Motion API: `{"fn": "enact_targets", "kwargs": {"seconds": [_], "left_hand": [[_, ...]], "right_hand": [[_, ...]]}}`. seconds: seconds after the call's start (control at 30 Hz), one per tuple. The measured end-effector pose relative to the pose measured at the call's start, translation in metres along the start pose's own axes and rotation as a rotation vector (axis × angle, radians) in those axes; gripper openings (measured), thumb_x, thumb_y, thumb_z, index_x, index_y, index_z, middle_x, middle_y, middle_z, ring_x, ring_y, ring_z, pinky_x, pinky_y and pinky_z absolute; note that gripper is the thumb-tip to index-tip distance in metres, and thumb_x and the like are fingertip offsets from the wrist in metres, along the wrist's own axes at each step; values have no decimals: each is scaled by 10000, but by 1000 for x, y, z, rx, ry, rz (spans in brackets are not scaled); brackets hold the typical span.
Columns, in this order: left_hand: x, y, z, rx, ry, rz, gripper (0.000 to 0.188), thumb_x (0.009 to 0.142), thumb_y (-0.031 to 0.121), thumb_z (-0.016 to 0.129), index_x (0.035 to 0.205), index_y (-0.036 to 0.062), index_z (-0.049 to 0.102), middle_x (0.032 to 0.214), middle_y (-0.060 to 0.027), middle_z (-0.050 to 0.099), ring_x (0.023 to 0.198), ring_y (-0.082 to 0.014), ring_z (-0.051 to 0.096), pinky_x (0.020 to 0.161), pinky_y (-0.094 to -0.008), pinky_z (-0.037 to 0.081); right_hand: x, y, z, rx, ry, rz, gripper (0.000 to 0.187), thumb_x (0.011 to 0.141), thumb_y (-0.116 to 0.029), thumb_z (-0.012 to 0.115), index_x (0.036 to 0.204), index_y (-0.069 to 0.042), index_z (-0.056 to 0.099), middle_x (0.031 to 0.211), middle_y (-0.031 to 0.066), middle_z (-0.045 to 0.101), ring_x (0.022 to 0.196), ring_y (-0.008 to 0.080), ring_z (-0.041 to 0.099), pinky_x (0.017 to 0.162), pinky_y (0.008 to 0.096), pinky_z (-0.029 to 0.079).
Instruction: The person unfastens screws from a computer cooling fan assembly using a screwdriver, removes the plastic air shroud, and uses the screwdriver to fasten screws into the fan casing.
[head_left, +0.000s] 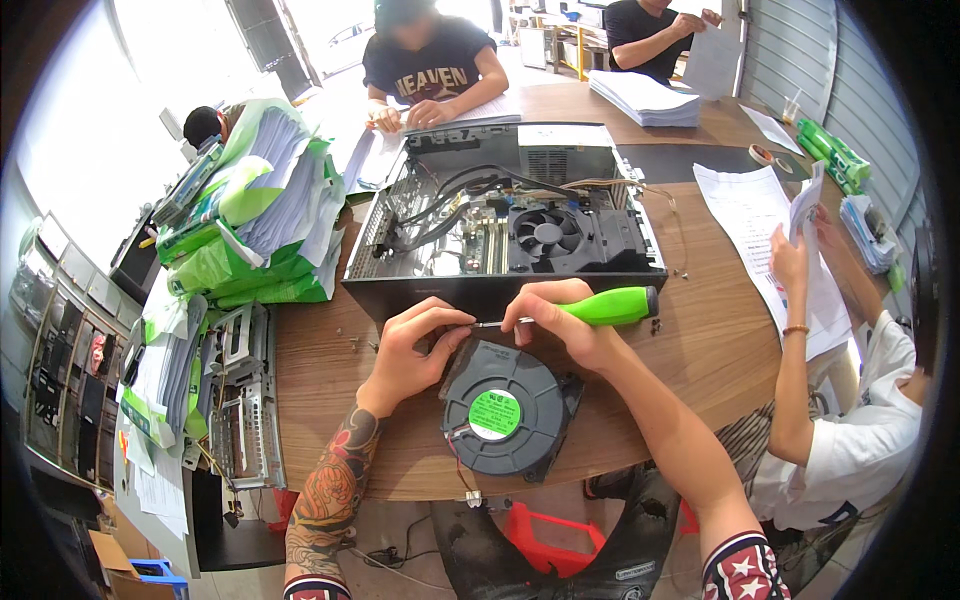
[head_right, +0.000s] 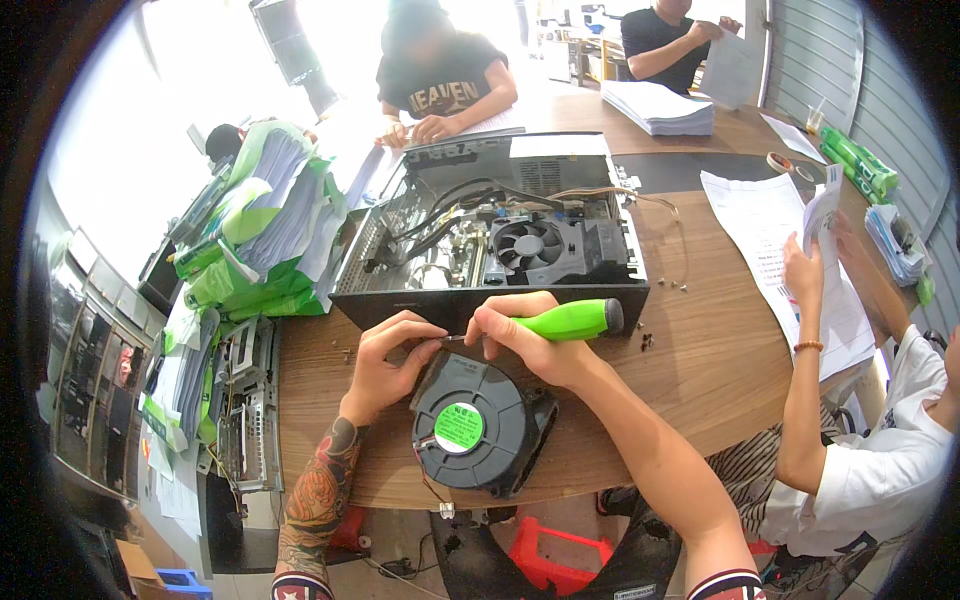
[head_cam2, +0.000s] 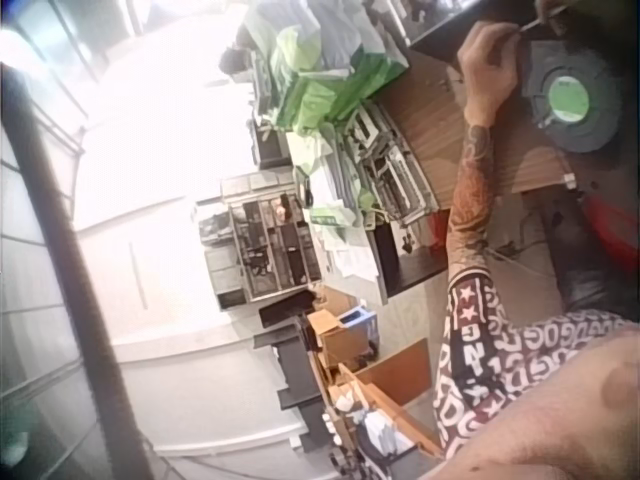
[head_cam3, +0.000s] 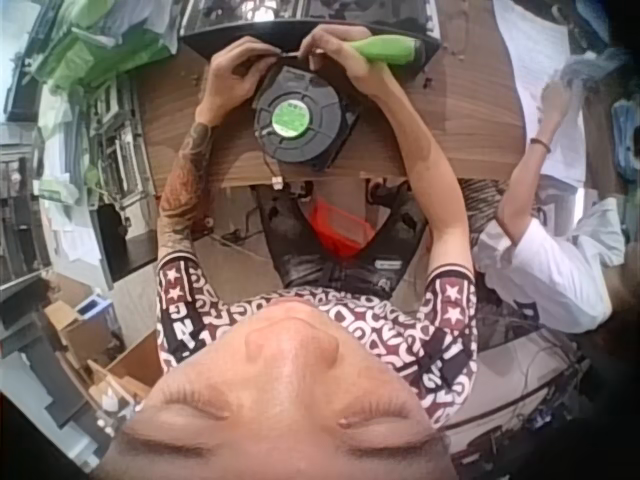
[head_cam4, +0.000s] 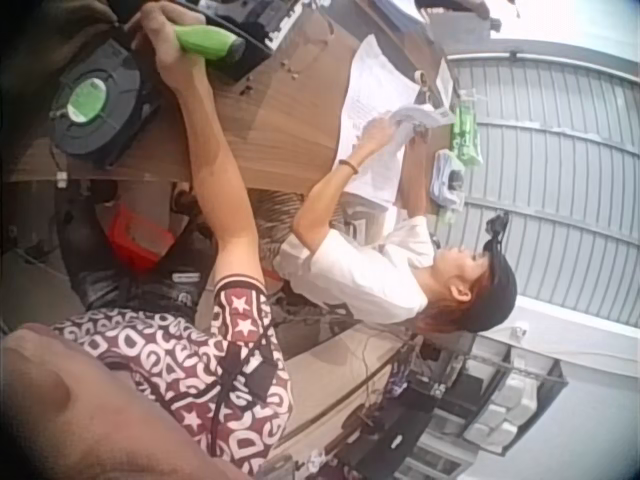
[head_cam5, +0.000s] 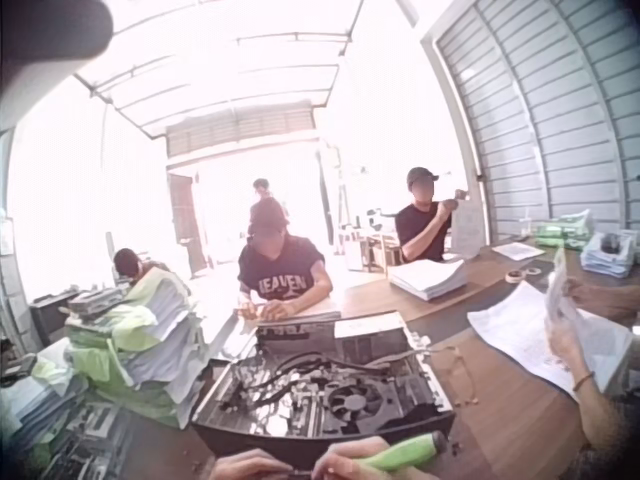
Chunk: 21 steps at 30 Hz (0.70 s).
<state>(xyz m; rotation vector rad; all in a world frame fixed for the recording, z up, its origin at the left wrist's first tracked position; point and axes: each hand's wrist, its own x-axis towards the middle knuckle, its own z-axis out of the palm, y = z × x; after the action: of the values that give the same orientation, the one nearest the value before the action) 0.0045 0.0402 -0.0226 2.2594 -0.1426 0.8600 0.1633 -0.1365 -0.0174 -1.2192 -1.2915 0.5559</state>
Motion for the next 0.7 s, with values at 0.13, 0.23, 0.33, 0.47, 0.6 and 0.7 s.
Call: {"fn": "enact_targets", "kwargs": {"seconds": [0.13, 0.23, 0.33, 0.47, 0.6, 0.7], "left_hand": [[0, 0, 1, -17, -4, 16, 161, 797, -52, 699, 944, 12, 691, 821, -85, 643, 713, -179, 631, 615, -271, 502], [0, 0, 0, -19, -13, 4, 164, 797, -54, 695, 948, 12, 696, 827, -81, 645, 722, -179, 633, 618, -271, 501], [-2, -2, 0, -19, -19, 5, 168, 798, -54, 694, 952, 13, 700, 831, -80, 646, 726, -178, 635, 621, -273, 503], [-1, -2, 0, -20, -19, 20, 167, 802, -52, 692, 955, 13, 702, 834, -81, 644, 727, -176, 635, 626, -274, 505], [-1, 0, 1, -40, -22, 2, 163, 806, -53, 689, 955, 11, 701, 838, -83, 643, 731, -176, 635, 631, -273, 506], [-1, 0, -1, -25, -34, -5, 161, 811, -56, 684, 958, 8, 699, 845, -83, 644, 736, -173, 634, 636, -273, 508]], "right_hand": [[0, 2, -1, 45, -7, -35, 474, 991, -364, 458, 839, 27, 677, 756, 80, 625, 728, 145, 596, 703, 277, 462], [1, 4, 1, 97, 12, -70, 408, 1000, -316, 495, 838, 8, 681, 714, 55, 628, 691, 114, 581, 665, 270, 457], [1, 5, 2, 95, -1, -53, 403, 1003, -309, 494, 842, 10, 680, 721, 55, 627, 703, 114, 584, 668, 271, 458], [1, 7, 1, 136, 5, -19, 405, 1006, -310, 491, 841, 9, 678, 717, 54, 623, 708, 114, 584, 674, 272, 456], [1, 4, 2, 136, 20, -21, 410, 1005, -318, 494, 833, 6, 678, 720, 51, 624, 708, 113, 583, 680, 272, 453], [2, 5, 1, 137, 7, -5, 407, 1002, -316, 499, 829, 6, 678, 732, 52, 633, 701, 113, 585, 671, 273, 455]]}}
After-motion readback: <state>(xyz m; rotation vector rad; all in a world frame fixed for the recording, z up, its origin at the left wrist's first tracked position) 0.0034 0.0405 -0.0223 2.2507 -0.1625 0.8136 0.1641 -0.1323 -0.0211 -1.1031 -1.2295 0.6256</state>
